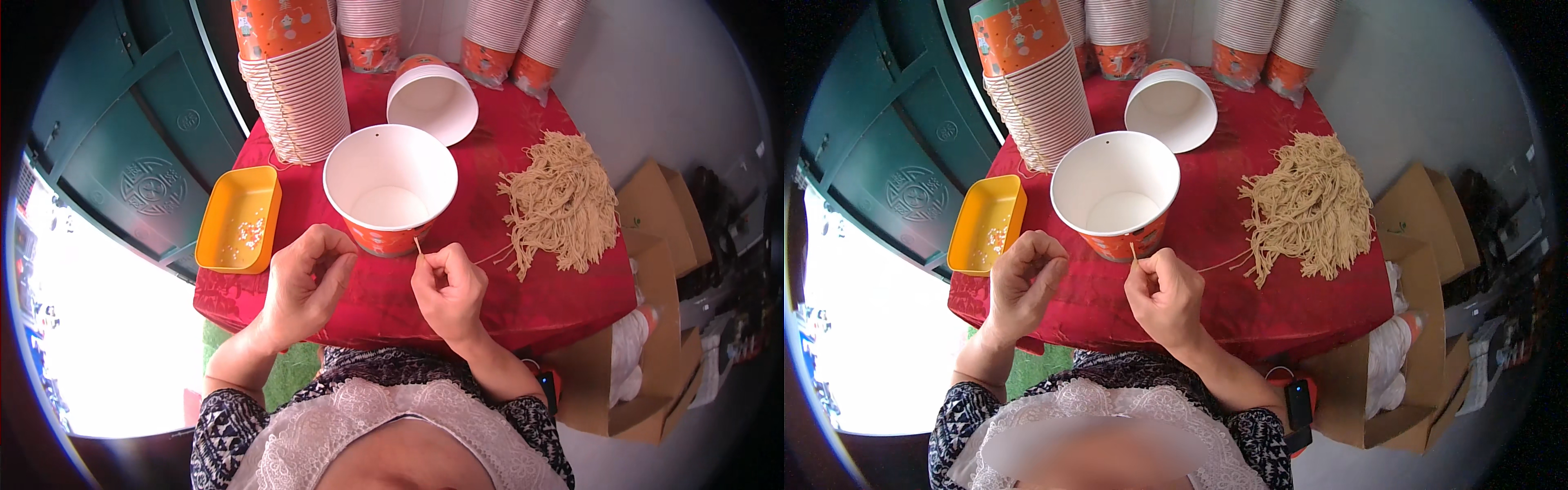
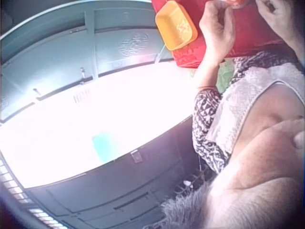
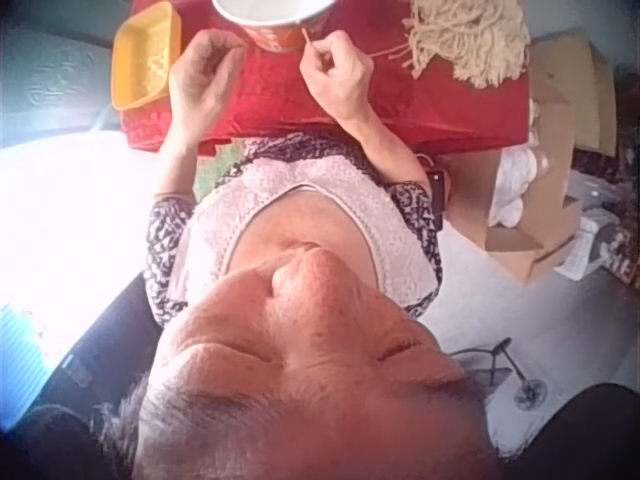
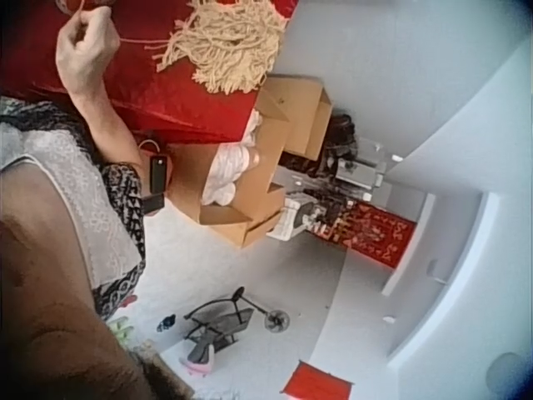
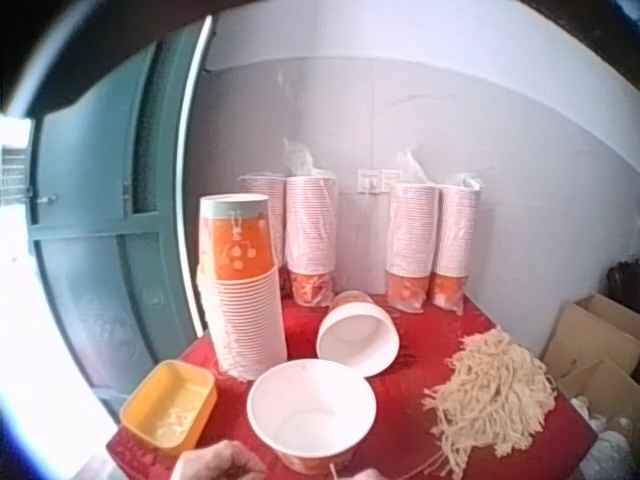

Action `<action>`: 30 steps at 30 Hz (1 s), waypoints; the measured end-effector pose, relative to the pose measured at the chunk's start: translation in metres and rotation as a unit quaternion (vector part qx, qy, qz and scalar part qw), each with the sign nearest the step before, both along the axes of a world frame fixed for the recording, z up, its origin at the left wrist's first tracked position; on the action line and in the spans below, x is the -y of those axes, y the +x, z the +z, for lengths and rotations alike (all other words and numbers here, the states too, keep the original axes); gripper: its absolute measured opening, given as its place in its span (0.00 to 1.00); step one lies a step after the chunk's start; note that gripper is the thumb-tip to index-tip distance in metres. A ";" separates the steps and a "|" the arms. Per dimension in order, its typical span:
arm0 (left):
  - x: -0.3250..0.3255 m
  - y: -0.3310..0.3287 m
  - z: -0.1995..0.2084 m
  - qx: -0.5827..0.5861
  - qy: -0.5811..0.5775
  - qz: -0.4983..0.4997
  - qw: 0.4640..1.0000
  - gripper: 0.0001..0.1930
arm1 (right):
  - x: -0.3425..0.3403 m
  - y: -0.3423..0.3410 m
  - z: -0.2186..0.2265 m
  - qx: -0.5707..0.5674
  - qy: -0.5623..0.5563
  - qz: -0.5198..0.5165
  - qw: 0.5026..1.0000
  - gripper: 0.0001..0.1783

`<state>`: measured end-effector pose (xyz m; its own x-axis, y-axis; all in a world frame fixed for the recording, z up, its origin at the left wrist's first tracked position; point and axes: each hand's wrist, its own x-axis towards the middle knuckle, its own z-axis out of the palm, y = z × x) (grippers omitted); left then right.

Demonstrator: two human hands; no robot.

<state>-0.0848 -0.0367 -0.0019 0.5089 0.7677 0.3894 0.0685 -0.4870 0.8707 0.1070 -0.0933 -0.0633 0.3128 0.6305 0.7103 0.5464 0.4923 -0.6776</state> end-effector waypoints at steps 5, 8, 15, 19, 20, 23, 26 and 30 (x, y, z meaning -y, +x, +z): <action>-0.002 -0.001 0.000 -0.011 0.010 0.004 1.000 0.03 | -0.004 -0.001 0.003 0.010 -0.010 -0.009 1.000 0.12; -0.002 -0.001 -0.001 -0.016 0.010 0.000 1.000 0.02 | -0.007 0.000 0.003 0.033 -0.003 -0.019 0.999 0.12; -0.004 -0.001 -0.001 -0.018 0.015 -0.006 1.000 0.02 | -0.012 -0.001 0.002 0.036 0.000 -0.022 0.999 0.12; -0.004 -0.002 -0.001 -0.027 0.019 -0.006 0.999 0.02 | -0.015 -0.002 0.002 0.039 -0.002 -0.022 0.999 0.12; -0.004 -0.001 0.001 -0.033 0.029 -0.008 0.999 0.02 | -0.016 -0.002 0.002 0.043 -0.001 -0.025 0.999 0.12; -0.005 0.005 0.014 -0.027 0.043 -0.010 0.999 0.02 | -0.021 -0.001 0.002 0.049 0.007 -0.028 0.998 0.12; -0.020 0.012 0.029 -0.045 0.171 0.005 0.984 0.05 | -0.024 -0.002 0.001 0.047 0.011 -0.033 0.998 0.12; -0.049 0.035 0.042 -0.105 0.297 -0.034 0.948 0.11 | -0.030 0.000 -0.003 0.051 0.021 -0.041 0.998 0.12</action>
<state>-0.0498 0.0125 0.0399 0.6636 0.4067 0.6279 0.1610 -0.8973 0.4110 0.1073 -0.0637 -0.0661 0.2872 0.5739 0.7669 0.6513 0.4700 -0.5957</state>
